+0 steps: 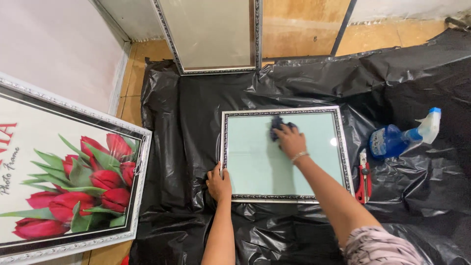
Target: Cleaning a framed mirror using a cloth
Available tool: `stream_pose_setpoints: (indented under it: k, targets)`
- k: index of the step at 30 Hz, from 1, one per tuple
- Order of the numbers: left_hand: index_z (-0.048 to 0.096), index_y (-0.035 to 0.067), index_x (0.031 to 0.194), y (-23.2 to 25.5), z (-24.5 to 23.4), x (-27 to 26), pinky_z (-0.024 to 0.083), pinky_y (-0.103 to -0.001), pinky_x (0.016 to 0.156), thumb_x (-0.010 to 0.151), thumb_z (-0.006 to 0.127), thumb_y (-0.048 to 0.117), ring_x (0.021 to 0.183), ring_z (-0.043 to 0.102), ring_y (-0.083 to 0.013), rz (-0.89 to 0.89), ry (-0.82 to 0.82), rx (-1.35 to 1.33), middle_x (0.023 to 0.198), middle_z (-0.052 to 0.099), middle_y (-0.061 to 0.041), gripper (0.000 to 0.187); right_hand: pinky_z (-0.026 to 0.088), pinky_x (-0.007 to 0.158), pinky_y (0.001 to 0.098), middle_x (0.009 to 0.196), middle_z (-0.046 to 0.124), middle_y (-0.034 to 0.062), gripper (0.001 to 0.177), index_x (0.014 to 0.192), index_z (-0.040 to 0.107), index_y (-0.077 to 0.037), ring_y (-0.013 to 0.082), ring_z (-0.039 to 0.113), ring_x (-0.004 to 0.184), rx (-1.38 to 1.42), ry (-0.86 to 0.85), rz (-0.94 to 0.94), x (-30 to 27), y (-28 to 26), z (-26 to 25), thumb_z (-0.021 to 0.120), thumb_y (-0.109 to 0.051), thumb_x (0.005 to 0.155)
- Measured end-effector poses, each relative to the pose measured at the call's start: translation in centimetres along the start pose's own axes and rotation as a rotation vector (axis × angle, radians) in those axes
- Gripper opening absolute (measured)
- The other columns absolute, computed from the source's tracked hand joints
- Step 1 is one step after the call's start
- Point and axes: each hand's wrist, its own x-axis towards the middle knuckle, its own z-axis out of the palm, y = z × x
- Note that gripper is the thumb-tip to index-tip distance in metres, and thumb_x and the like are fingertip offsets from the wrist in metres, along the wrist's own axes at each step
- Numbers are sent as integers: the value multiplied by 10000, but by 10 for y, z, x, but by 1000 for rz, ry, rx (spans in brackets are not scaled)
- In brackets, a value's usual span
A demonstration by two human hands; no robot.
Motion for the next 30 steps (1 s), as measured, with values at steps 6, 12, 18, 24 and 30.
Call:
stream_pose_setpoints:
  k: [6, 12, 18, 24, 30]
  targets:
    - [627, 378, 1347, 3, -6, -3, 562, -470, 884, 1002, 521, 431, 1029, 612, -319, -15, -42, 0, 1158, 569, 6, 365, 599, 821, 462, 1390, 601, -71, 476, 1359, 616, -450, 244, 620, 1150, -114, 71, 163, -27, 97, 18, 641, -301, 908]
    - [628, 370, 1352, 4, -6, -2, 561, -504, 906, 990, 532, 421, 1058, 610, -351, -12, -38, -13, 1181, 571, -10, 377, 543, 847, 407, 1324, 628, -96, 397, 1302, 664, -427, 221, 571, 1170, -295, 119, 315, -26, 152, 30, 632, -325, 919]
    - [619, 378, 1358, 8, -9, -4, 560, -519, 922, 982, 520, 427, 1074, 611, -362, -25, -56, -4, 1198, 572, -10, 392, 493, 865, 486, 1317, 607, -40, 294, 1289, 625, -299, 265, 486, 1224, -222, 38, 477, 9, 149, 50, 512, -255, 1021]
    - [620, 384, 1355, 4, -4, 0, 554, -497, 924, 987, 515, 423, 1062, 608, -344, -24, -48, -10, 1177, 569, 0, 384, 554, 844, 570, 1425, 498, 31, 258, 1191, 517, -165, 394, 470, 1222, 54, 11, 634, 19, 129, 42, 590, -271, 967]
    - [622, 396, 1342, 2, -1, 1, 557, -491, 933, 971, 539, 435, 1069, 611, -332, -31, -38, 9, 1181, 576, 10, 382, 624, 753, 519, 1301, 600, 110, 265, 1152, 572, -120, 419, 579, 1109, 89, 208, 623, 34, 42, 33, 627, -170, 897]
